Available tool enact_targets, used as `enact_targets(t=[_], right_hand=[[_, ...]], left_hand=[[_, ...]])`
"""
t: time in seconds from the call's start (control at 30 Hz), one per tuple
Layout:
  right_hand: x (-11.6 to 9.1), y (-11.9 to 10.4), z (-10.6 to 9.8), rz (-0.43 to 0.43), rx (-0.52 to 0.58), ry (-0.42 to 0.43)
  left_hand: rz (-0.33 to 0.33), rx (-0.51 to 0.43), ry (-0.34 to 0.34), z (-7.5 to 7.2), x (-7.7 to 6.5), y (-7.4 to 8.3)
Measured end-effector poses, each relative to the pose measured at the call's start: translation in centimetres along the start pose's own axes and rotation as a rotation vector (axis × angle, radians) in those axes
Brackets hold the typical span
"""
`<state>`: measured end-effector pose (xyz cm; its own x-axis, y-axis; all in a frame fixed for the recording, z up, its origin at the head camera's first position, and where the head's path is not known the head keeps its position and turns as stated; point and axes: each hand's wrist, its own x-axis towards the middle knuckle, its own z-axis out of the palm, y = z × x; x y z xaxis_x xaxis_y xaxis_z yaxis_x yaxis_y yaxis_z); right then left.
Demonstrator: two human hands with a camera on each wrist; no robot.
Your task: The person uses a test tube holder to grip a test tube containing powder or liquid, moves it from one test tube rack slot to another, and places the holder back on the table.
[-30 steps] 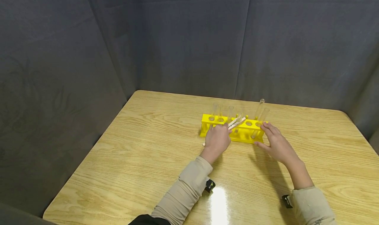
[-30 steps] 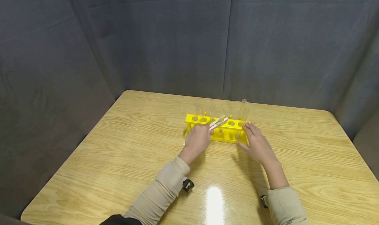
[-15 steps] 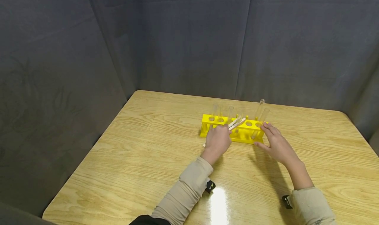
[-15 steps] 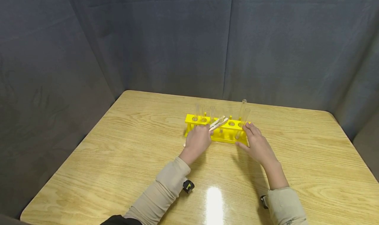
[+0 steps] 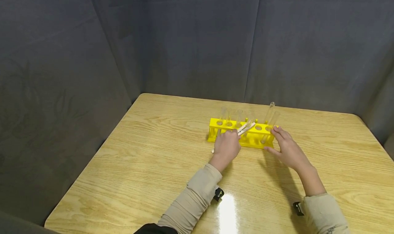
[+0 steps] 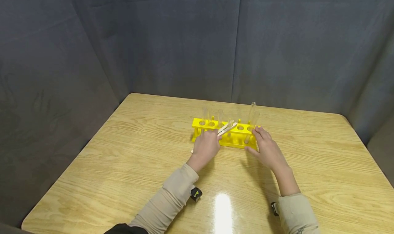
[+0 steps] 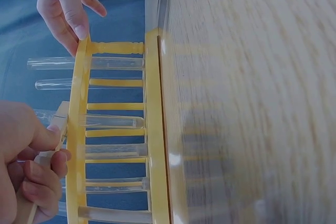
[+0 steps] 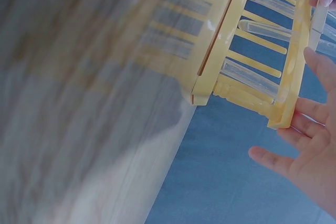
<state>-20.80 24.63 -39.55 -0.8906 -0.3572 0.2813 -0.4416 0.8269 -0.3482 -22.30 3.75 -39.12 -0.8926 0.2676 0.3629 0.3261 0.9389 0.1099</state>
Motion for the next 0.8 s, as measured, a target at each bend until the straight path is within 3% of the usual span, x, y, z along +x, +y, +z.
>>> enact_targets(t=[0.8], right_hand=[[0.03, -0.06, -0.16, 0.011, -0.001, -0.01]], left_hand=[[-0.002, -0.027, 0.006, 0.15, 0.08, 0.02]])
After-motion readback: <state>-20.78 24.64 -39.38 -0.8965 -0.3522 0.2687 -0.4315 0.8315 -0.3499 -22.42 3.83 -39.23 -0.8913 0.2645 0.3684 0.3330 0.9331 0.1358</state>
